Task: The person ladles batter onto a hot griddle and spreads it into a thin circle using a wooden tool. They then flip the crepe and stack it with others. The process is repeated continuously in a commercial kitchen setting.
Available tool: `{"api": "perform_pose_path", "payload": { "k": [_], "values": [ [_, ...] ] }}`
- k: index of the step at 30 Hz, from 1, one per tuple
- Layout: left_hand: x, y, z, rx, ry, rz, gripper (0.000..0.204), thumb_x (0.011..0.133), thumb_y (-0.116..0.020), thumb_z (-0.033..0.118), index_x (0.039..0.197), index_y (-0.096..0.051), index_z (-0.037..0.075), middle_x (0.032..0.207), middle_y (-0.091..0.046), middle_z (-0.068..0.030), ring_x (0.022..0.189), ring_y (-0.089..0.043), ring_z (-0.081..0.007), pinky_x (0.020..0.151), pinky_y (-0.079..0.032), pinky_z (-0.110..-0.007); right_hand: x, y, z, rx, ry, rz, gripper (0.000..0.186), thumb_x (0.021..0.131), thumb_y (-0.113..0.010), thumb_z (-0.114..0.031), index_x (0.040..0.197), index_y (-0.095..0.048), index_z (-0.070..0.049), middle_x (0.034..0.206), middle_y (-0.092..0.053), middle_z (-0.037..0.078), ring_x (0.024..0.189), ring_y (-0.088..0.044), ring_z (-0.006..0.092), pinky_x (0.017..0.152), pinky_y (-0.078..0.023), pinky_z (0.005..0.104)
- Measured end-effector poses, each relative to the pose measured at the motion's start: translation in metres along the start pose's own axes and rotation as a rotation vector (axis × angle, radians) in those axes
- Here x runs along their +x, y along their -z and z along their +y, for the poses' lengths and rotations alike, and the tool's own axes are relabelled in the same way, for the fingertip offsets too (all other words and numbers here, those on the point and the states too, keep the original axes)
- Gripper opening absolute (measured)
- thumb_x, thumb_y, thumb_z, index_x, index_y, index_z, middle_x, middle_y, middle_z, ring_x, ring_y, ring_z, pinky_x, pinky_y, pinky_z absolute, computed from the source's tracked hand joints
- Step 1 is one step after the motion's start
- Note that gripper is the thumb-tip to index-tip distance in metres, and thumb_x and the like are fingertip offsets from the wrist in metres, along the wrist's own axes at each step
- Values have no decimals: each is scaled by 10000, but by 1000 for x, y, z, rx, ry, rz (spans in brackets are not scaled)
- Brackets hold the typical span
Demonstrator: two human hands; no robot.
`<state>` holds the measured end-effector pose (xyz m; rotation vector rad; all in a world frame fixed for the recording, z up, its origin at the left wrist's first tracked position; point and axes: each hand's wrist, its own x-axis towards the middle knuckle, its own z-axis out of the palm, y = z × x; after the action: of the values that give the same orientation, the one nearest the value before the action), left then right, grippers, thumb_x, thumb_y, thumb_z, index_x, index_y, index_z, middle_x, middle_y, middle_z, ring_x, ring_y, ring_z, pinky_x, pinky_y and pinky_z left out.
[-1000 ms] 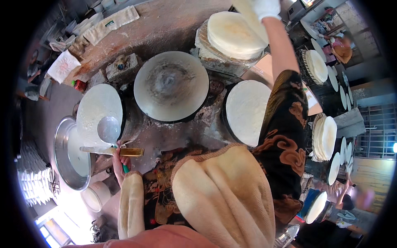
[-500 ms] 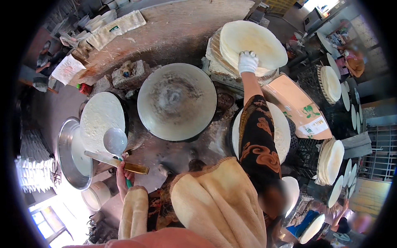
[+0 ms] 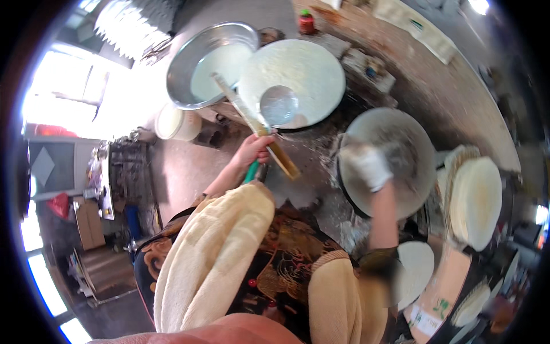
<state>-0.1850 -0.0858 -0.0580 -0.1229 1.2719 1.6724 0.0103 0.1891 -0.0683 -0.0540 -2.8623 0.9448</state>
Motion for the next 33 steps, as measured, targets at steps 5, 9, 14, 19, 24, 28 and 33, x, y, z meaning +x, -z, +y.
{"api": "perform_pose_path", "payload": {
  "k": [5,9,14,19,24,28,33],
  "values": [
    [45,59,27,151,-150,-13,200,927,-571,268,849,-494,101,563,-362,68,406,-292,-30,357,-251,-180,163,-140,-137,290,-311,-199,532,887,-446,-300,1363,-374,-74,1072,-599,226,938,-587,400,825,-454,443],
    [94,163,100,-241,104,-215,424,926,-459,523,727,-431,149,524,-345,65,374,-280,-24,331,-248,-181,263,-171,-151,449,-320,167,479,955,-399,-396,1332,-430,-104,967,-629,201,916,-617,347,833,-459,410],
    [267,346,174,-156,-67,335,240,914,-580,295,869,-501,72,636,-472,2,430,-372,-66,365,-337,-209,424,-187,-124,145,-600,-68,408,958,-377,-364,1244,-512,-106,1024,-621,212,965,-601,377,834,-467,438],
    [410,522,251,184,-103,647,184,906,-532,166,899,-512,-17,609,-524,-80,453,-492,-176,409,-424,-306,585,-221,-68,-367,-742,-295,397,947,-339,-307,1240,-527,-116,1093,-617,191,1004,-593,377,860,-478,471],
    [486,582,292,1008,-100,788,274,883,-529,195,945,-525,-72,736,-632,-208,596,-635,-313,537,-498,-407,640,-255,-55,-309,-915,-346,370,903,-411,-263,1176,-585,-86,1166,-583,200,1071,-575,357,913,-467,431],
    [505,536,301,1081,-143,848,266,903,-468,191,1058,-463,-25,962,-629,-243,900,-635,-351,726,-510,-399,639,-317,-34,2,-945,-292,385,942,-378,-275,1235,-542,-85,1088,-622,200,972,-616,351,860,-481,419],
    [514,523,288,675,-68,551,221,913,-501,210,935,-487,-9,695,-586,-158,527,-587,-255,484,-471,-378,621,-346,-82,670,-1023,-262,426,953,-418,-329,1279,-506,-70,973,-649,232,843,-651,319,773,-478,395]
  ]
}}
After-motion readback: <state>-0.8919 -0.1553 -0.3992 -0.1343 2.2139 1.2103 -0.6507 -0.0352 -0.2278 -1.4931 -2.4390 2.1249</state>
